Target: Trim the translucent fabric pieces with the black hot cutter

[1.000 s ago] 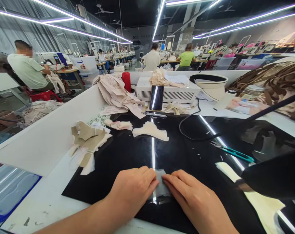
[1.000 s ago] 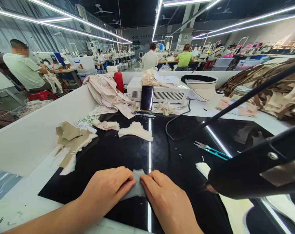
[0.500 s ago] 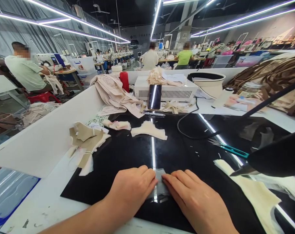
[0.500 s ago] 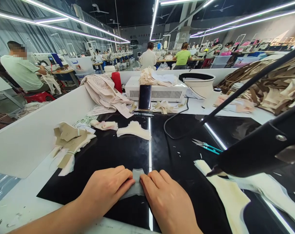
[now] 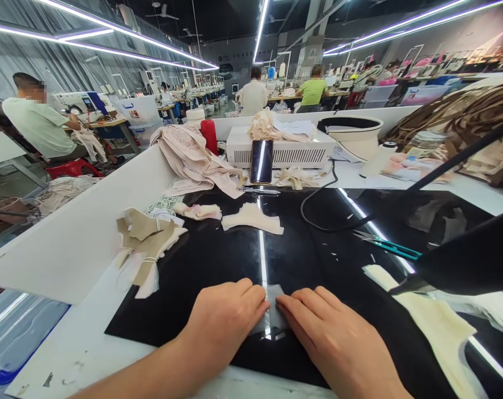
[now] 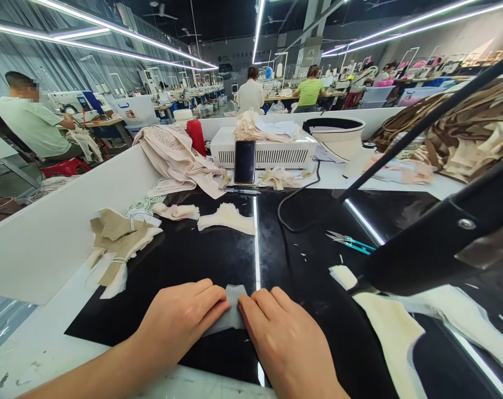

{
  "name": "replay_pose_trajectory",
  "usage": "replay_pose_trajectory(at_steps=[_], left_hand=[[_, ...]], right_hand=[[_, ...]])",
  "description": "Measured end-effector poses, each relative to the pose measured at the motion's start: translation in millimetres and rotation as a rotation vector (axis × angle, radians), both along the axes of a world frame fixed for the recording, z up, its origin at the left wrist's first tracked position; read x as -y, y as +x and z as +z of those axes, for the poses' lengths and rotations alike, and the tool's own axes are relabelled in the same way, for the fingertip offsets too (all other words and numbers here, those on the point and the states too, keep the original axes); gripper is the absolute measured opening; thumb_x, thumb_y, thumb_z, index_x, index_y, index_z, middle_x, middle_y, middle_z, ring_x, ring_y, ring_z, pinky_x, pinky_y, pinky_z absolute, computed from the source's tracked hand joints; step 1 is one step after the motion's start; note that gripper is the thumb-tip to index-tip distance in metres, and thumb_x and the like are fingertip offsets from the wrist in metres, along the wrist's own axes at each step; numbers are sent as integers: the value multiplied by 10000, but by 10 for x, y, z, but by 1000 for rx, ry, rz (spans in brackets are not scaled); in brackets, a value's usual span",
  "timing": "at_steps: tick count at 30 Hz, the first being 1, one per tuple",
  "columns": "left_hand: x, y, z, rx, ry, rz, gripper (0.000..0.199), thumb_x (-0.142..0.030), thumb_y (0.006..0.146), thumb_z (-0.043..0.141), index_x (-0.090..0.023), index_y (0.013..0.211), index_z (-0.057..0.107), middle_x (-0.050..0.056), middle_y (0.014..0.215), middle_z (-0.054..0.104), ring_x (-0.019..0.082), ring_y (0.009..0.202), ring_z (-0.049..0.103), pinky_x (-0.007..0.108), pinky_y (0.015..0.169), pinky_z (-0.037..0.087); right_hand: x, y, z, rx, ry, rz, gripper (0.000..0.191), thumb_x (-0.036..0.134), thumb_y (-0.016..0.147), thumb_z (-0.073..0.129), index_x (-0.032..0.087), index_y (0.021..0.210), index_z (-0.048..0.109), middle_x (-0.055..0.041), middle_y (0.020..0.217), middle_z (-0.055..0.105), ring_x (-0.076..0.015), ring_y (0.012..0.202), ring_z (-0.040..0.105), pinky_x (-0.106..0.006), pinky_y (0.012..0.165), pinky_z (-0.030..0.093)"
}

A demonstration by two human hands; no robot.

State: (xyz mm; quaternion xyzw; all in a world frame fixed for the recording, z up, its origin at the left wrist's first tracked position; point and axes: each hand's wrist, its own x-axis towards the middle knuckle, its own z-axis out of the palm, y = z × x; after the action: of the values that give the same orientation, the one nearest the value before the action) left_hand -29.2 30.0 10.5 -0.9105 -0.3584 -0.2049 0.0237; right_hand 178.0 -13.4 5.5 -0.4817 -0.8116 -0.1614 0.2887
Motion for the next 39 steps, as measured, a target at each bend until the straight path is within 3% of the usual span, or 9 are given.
replay_pose_trajectory(at_steps=[7,12,18,35,39], left_hand=[[-8,4,8,-23,43,-7,342,-257,1133,419,-218,861,622,-29,721,592,167,582,593,317,513,387],[7,47,49,38,91,-154,237,-125,1095,452,-164,969,649,21,868,673,189,777,659,337,735,570],[54,109,-14,104,124,-252,252,-174,1132,417,-112,1108,660,64,1060,756,190,991,735,342,945,617],[67,130,-7,138,150,-222,282,-224,1151,389,-114,1144,649,69,1049,799,176,972,777,314,921,645],[78,117,7,154,102,-231,280,-260,1152,398,-118,1142,639,71,1048,791,184,980,775,327,940,639]], right_hand=[[2,-7,-21,7,14,-2,458,193,1143,323,181,917,721,-6,676,615,-166,606,529,-323,582,363],[-6,-25,-1,19,2,-1,410,167,1131,354,195,916,702,-6,674,619,-172,603,539,-327,575,369],[-7,-14,-7,9,13,21,383,102,1103,360,202,907,673,-6,683,624,-167,602,538,-305,582,401],[-37,-15,-43,-20,-23,38,372,97,1082,399,207,884,695,-5,694,630,-176,598,558,-321,550,420],[80,151,55,20,6,85,398,129,1107,349,170,1077,743,-69,869,760,-196,753,692,-350,671,539]])
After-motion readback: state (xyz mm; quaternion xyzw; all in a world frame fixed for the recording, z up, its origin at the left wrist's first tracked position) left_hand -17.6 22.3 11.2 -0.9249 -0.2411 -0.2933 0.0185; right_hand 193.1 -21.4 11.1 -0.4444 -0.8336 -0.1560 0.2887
